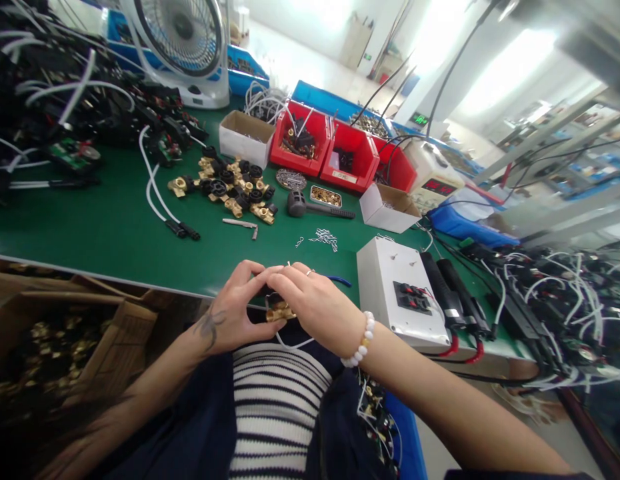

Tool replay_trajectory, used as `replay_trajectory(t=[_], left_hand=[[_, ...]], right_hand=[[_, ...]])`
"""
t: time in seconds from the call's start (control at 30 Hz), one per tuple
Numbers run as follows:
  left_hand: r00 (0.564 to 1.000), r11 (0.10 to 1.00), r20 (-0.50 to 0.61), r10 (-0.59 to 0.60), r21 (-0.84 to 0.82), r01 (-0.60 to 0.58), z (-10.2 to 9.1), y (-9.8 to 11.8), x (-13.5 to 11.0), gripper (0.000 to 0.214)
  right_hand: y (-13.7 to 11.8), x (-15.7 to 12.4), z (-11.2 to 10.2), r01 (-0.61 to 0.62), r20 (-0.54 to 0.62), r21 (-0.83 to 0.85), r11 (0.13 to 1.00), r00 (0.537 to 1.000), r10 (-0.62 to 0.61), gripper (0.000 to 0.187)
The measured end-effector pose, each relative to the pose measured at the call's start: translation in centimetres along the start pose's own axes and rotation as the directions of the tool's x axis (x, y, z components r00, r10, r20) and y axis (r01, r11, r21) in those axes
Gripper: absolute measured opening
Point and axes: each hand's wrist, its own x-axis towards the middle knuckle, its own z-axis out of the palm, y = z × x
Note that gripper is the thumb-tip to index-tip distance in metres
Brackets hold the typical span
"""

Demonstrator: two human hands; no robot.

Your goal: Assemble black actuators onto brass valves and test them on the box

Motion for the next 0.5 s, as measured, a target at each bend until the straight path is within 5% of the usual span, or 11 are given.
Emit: replay_trajectory(t=[0.23, 0.33, 0.43, 0.5], left_hand=[[1.0, 0.998, -0.018, -0.025, -0.05, 0.024, 0.1, -0.5, 0.0, 0.065], [0.996, 0.995, -0.037, -0.082, -0.056, 0.08, 0.0, -0.5, 0.0, 0.067], [0.996, 0.995, -0.044, -0.081, -0.061, 0.079, 0.0, -0.4, -0.1, 0.069], [0.996, 0.996, -0.042, -0.077, -0.057, 0.074, 0.0, -0.4, 0.0, 0.068]], right_hand=[[1.0, 0.5, -0.9, 0.047, 0.043, 0.032, 0.998, 0.998, -0.049, 0.022], [4.8, 2.8, -1.5, -0.19, 0.025, 0.039, 0.981, 0.982, 0.189, 0.028], [10.8, 5.6, -0.8, -0.526, 0.002, -0.153, 0.836, 0.846, 0.533, 0.039], [14.7, 6.9, 0.5, -0.598, 0.022, -0.221, 0.77, 0.787, 0.617, 0.046]])
